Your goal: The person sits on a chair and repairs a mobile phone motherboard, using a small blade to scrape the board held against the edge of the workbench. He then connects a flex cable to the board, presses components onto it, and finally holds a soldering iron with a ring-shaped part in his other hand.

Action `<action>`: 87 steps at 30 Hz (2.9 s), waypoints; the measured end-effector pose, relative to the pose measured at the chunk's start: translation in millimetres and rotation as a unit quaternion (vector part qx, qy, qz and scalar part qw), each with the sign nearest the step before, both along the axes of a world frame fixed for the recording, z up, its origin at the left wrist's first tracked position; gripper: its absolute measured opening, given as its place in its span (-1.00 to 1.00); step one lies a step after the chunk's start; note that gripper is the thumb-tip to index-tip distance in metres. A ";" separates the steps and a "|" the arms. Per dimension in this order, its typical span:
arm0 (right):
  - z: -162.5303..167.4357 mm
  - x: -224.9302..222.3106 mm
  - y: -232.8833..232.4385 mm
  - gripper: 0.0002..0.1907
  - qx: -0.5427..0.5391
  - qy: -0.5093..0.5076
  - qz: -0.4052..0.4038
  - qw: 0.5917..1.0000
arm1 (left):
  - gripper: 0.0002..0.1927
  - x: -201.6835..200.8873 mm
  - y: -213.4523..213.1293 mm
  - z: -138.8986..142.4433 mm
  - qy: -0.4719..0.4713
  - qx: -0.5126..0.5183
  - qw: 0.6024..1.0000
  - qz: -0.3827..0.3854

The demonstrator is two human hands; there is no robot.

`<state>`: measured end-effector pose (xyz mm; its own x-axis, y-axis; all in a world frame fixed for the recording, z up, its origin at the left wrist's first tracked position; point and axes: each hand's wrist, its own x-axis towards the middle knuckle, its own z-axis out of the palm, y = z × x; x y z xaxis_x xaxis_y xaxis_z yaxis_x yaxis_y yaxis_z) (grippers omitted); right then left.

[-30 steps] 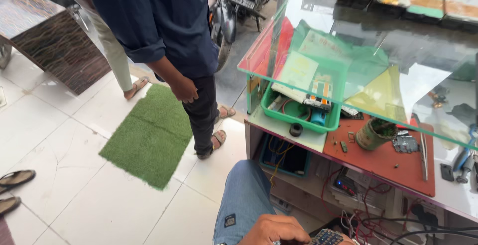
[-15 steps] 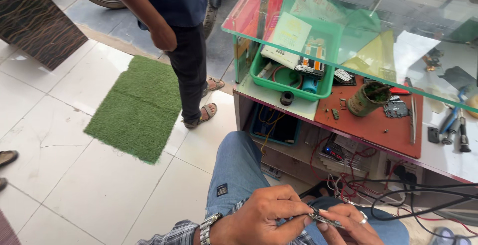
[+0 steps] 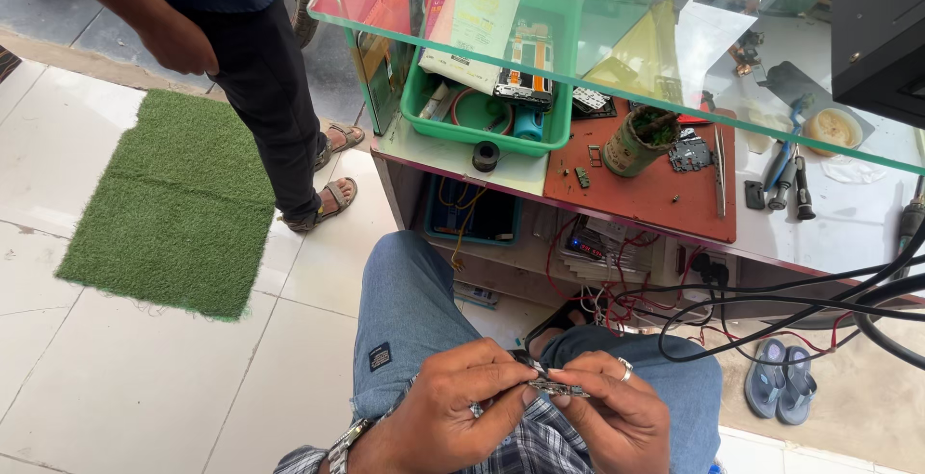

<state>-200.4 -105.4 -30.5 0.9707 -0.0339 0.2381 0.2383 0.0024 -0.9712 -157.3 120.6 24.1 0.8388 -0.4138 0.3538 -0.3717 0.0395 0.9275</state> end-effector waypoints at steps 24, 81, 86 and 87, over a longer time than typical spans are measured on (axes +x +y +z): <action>-23.6 4.0 2.2 -0.81 0.081 0.049 0.010 0.995 | -0.81 13.7 4.2 1.4 0.053 0.015 0.998 -0.010; 21.7 15.8 -19.1 -0.73 -0.072 -0.033 0.021 0.997 | -0.77 42.8 93.3 104.1 -0.237 0.121 0.947 0.178; 26.4 19.4 -18.6 -0.77 -0.068 -0.009 0.047 0.997 | -0.76 44.6 102.7 87.2 -0.230 0.128 0.953 0.150; 28.0 18.9 -17.9 -0.78 -0.081 -0.007 0.049 0.995 | -0.76 43.8 103.1 88.1 -0.229 0.128 0.954 0.144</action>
<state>-181.5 -123.3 -2.5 0.9639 0.1013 0.2464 0.2584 -0.1300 -0.9573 -113.4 223.7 112.2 0.7124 -0.3116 0.6288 -0.7017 -0.3304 0.6312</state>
